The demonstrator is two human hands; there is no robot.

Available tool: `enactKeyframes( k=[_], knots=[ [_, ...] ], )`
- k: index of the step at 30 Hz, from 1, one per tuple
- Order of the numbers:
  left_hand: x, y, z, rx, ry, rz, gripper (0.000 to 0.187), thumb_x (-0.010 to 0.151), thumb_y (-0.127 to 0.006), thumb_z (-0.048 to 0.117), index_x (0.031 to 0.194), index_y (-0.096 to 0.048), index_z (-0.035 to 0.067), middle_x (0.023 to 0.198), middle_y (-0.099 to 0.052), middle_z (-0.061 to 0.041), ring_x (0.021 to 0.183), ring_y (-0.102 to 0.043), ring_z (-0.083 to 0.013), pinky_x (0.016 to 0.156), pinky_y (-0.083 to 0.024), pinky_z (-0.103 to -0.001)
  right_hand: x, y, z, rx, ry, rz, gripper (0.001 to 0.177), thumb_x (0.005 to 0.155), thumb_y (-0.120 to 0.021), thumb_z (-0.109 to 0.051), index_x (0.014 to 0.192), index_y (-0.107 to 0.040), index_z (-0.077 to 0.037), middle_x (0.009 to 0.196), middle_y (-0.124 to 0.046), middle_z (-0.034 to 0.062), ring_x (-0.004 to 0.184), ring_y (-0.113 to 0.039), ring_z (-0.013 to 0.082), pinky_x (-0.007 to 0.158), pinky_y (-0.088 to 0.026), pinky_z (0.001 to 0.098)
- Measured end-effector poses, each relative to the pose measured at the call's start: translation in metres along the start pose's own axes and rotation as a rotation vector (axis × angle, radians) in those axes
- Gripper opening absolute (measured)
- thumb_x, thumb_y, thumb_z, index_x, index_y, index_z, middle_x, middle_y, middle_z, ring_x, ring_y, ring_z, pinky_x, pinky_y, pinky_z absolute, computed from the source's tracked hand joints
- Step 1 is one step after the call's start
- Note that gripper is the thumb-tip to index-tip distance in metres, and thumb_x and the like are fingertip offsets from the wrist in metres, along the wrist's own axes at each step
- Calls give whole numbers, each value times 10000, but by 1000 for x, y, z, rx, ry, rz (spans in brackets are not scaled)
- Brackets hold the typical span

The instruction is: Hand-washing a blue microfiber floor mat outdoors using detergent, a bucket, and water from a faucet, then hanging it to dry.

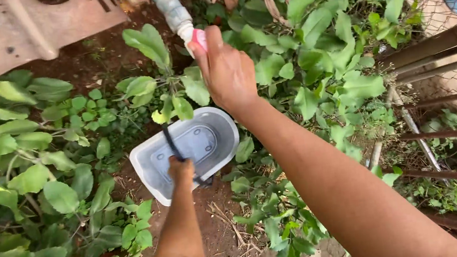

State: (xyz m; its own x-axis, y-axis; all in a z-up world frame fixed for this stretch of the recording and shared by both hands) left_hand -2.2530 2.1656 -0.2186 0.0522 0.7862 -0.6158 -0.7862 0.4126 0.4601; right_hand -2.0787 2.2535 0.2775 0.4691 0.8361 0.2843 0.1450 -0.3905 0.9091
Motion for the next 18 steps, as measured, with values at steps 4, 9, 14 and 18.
enactKeyframes(
  k=[4,9,14,18],
  knots=[
    [-41,73,51,160,-47,181,534,807,-774,225,1229,-554,-15,1095,-676,-216,965,-642,-342,832,-531,-441,6,4,4,81,72,-65,363,1091,-490,-419,1093,-441,-59,791,-699,243,739,-659,483,617,-490,598],
    [-92,159,197,-221,-555,471,494,940,-691,191,1346,-552,-54,1343,-613,-254,1266,-564,-406,1103,-433,-465,33,5,17,-59,232,-539,501,1086,-447,-504,1162,-380,-13,865,-703,265,827,-669,488,711,-513,591],
    [-193,229,378,-181,-967,463,406,1026,-607,162,1393,-568,-9,1436,-577,-227,1319,-558,-400,1140,-401,-484,65,-8,18,-246,471,-818,564,1033,-485,-534,1192,-389,-1,995,-713,242,955,-687,450,811,-530,554],
    [-207,219,428,-96,-1053,247,380,1073,-565,188,1409,-564,11,1519,-528,-218,1236,-613,-378,1105,-452,-448,79,-38,32,-439,564,-943,474,1031,-510,-453,1225,-578,-26,1120,-736,186,1028,-716,374,873,-553,500]
  ],
)
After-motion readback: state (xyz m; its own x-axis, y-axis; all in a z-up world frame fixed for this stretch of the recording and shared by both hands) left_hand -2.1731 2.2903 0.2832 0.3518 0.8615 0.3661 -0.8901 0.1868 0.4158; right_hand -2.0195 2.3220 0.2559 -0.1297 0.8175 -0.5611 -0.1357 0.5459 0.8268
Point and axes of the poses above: each hand's wrist, its own x-axis towards the middle knuckle, its own y-axis out of the back of the hand, z = x × y, the point moved 4 cm from there along x, towards the middle knuckle
